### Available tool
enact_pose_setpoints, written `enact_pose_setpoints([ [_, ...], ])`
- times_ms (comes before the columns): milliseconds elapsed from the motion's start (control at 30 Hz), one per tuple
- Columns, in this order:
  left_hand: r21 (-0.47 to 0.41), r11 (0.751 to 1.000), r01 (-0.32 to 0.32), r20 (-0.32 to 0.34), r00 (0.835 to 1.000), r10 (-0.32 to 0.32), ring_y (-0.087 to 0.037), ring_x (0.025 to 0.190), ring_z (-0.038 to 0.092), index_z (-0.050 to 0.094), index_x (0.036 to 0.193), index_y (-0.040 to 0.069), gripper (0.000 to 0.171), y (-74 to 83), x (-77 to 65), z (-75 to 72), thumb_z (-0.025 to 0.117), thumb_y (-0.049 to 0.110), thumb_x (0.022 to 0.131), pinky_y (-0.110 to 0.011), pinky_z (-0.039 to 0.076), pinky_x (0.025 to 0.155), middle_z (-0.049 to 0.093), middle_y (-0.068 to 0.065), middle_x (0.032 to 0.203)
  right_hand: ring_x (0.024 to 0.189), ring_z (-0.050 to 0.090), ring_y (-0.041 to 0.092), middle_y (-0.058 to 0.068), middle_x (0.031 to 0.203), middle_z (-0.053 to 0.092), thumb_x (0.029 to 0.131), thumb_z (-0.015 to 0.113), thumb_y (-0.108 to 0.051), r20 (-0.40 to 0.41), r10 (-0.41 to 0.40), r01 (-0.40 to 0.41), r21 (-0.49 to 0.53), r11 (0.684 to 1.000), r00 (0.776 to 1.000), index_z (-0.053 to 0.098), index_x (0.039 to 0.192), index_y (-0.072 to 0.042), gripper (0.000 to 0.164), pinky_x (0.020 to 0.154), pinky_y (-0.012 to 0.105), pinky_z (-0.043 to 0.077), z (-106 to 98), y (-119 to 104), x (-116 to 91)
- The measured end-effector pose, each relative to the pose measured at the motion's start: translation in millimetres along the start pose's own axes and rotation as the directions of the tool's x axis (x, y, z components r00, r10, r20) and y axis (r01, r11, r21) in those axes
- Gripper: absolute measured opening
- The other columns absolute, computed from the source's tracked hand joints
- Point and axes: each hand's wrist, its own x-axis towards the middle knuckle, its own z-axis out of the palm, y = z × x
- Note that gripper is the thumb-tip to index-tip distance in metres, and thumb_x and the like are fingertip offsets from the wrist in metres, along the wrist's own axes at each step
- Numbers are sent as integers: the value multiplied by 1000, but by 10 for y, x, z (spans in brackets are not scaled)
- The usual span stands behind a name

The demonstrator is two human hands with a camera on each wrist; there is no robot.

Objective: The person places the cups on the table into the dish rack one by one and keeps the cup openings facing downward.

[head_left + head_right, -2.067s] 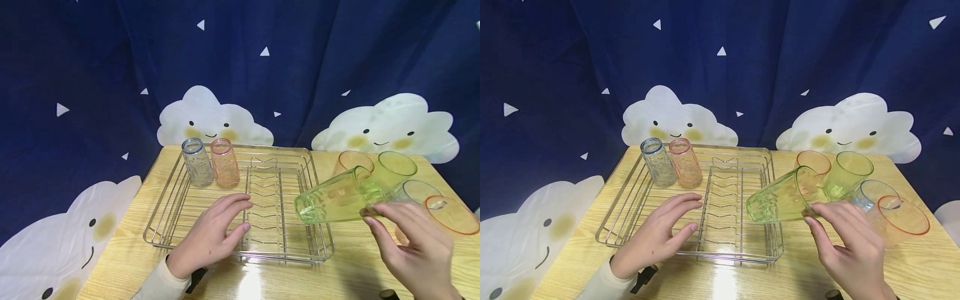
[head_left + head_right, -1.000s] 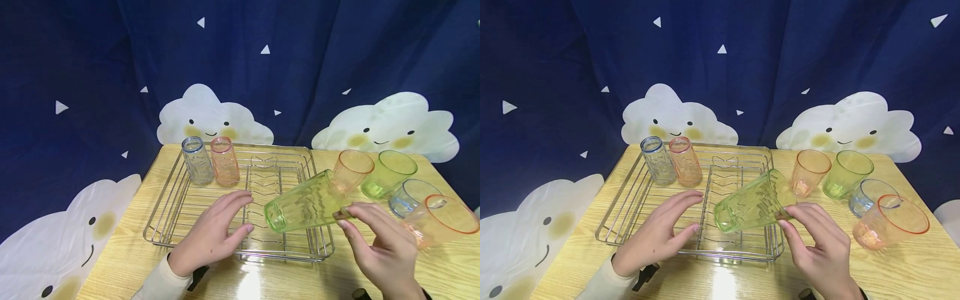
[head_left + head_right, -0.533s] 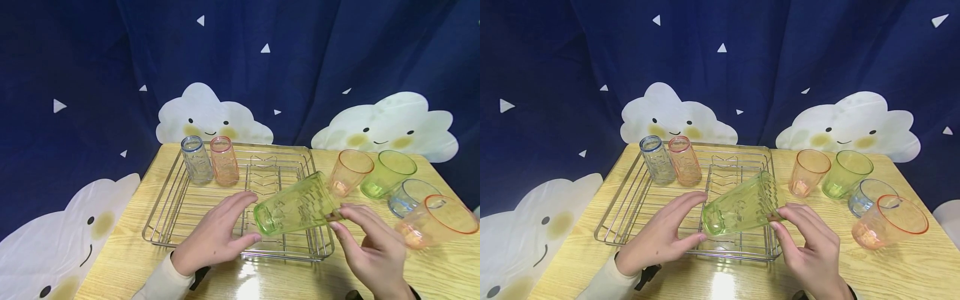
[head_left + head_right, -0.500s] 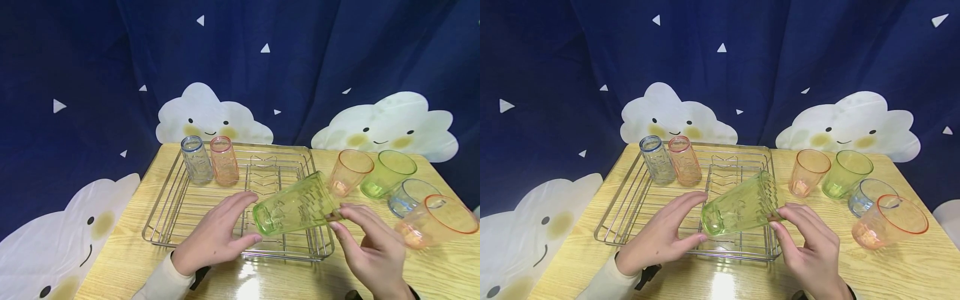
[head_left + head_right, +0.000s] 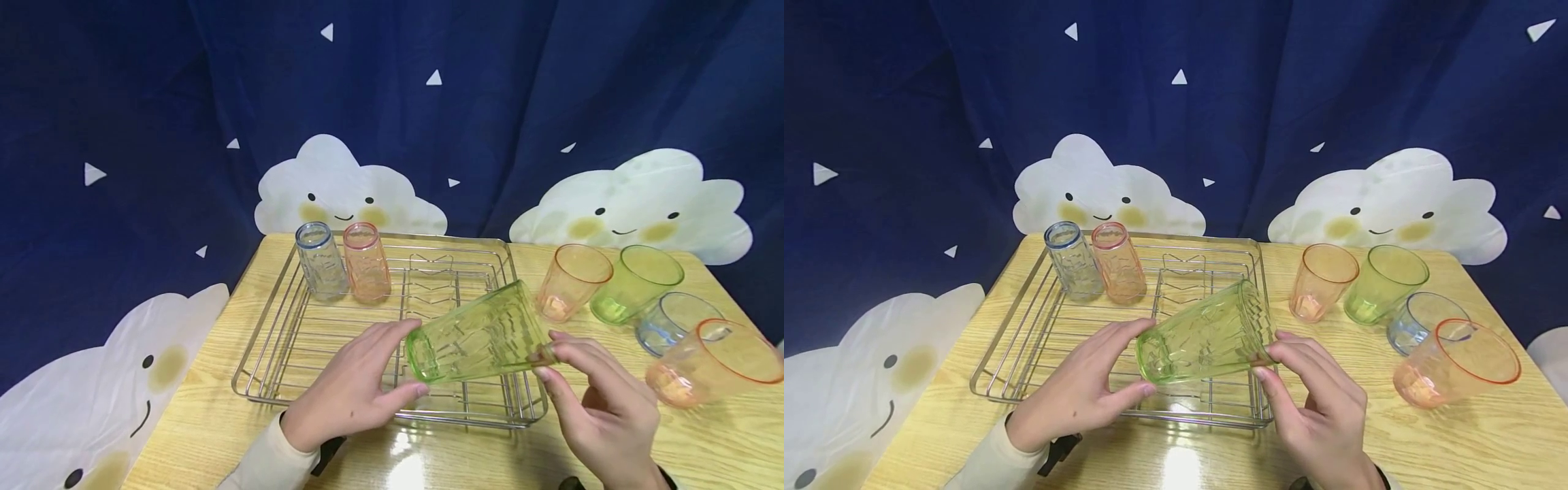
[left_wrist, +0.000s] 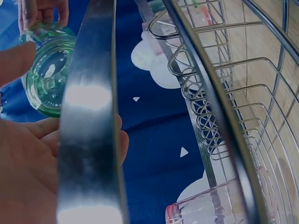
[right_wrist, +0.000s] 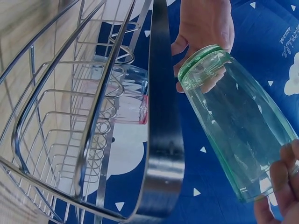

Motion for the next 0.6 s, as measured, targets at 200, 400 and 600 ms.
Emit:
enact_pose_setpoints([
  [200,-17,1000,-3,-46,999,2,-11,124,46,33,140,23,74,8,-5,-7,61,53,79,-36,42,101,48,6,135,95,64,26,23,91,68,72,66,15,35,30,-31,25,999,999,54,83,27,20,87,25,52,-7,-2,-4],
  [400,-28,999,28,-69,997,-30,-9,124,45,30,141,26,74,3,-28,-4,62,50,79,-35,42,101,46,7,137,97,63,17,13,92,68,76,66,8,145,152,-133,-137,982,978,57,83,23,19,89,20,49,-98,-14,-37],
  [600,-43,999,2,-107,994,-7,-6,123,45,29,142,27,75,-18,-24,-4,64,46,78,-31,43,100,46,10,135,90,64,10,9,87,68,77,66,5,183,214,-162,-264,951,959,58,82,21,19,84,15,49,-145,-27,-50],
])
